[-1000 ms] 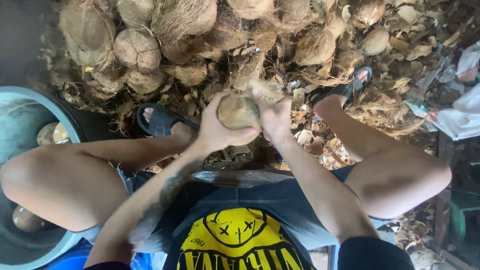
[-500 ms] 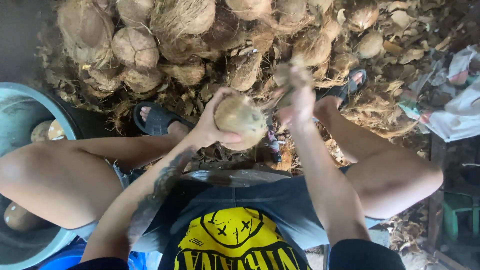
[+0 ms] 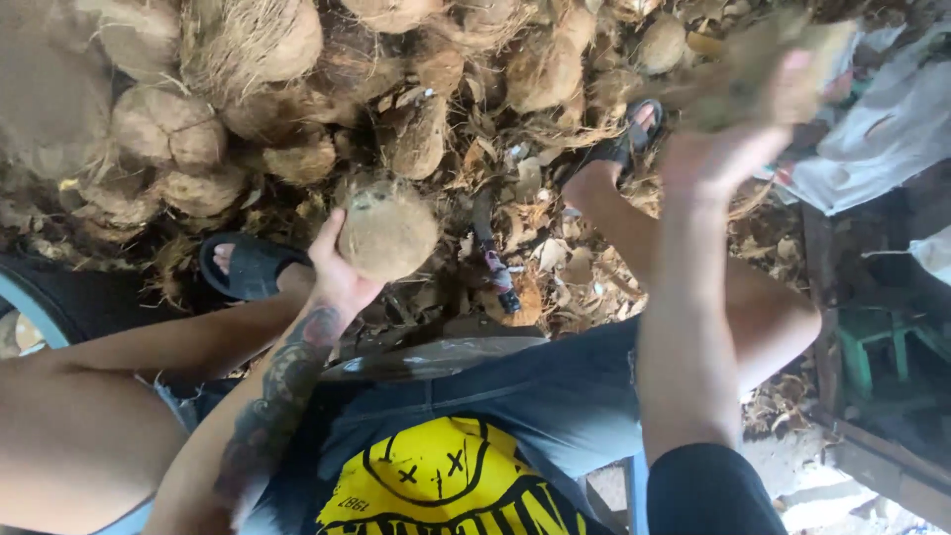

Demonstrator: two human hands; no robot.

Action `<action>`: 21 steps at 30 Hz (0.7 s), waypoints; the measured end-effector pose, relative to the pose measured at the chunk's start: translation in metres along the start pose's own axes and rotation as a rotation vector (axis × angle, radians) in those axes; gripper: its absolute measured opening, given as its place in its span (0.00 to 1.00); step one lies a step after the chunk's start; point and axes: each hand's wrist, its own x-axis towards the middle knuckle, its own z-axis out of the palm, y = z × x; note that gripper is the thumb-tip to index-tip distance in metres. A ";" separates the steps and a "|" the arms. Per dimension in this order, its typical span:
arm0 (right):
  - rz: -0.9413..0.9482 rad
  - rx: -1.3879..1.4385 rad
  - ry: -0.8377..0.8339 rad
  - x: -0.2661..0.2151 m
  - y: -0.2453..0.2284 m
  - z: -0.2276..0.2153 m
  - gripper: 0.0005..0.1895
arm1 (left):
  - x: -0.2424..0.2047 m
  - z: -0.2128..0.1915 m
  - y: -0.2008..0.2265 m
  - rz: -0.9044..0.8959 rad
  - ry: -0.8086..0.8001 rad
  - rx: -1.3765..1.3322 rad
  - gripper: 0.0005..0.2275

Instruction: The person is peeling the outer husk of coconuts using a knife and then placing the cleaned coconuts into a bucket of water.

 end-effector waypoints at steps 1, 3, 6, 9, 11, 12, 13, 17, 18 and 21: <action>0.038 -0.225 0.281 0.013 -0.002 -0.030 0.25 | 0.000 -0.006 0.002 -0.006 0.046 0.030 0.35; 0.052 -0.453 0.568 0.032 0.016 -0.100 0.29 | 0.003 -0.009 0.006 -0.014 0.084 0.063 0.33; 0.207 -0.508 0.836 0.013 0.080 -0.212 0.57 | 0.004 -0.013 0.007 -0.111 0.249 0.087 0.37; 0.116 -1.596 0.454 -0.047 0.125 -0.276 0.18 | 0.003 -0.020 0.010 -0.078 0.348 -0.087 0.34; 0.516 -1.714 0.243 -0.044 0.135 -0.264 0.32 | -0.005 -0.007 0.024 -0.064 0.316 -0.097 0.26; 0.519 -1.703 0.219 -0.059 0.124 -0.251 0.32 | -0.004 -0.011 0.030 -0.046 0.330 -0.104 0.26; 0.828 -1.776 0.035 -0.074 0.112 -0.237 0.42 | -0.003 -0.015 0.036 -0.090 0.319 -0.096 0.23; 1.239 -1.107 -0.080 -0.076 0.084 -0.079 0.35 | 0.001 0.021 0.053 -0.142 0.210 -0.113 0.23; 1.233 -1.103 -0.091 -0.070 0.070 -0.037 0.35 | 0.007 0.003 0.045 -0.130 0.210 -0.114 0.23; 1.223 -0.042 0.084 -0.072 0.026 0.091 0.17 | 0.014 -0.015 0.027 -0.104 0.177 -0.154 0.25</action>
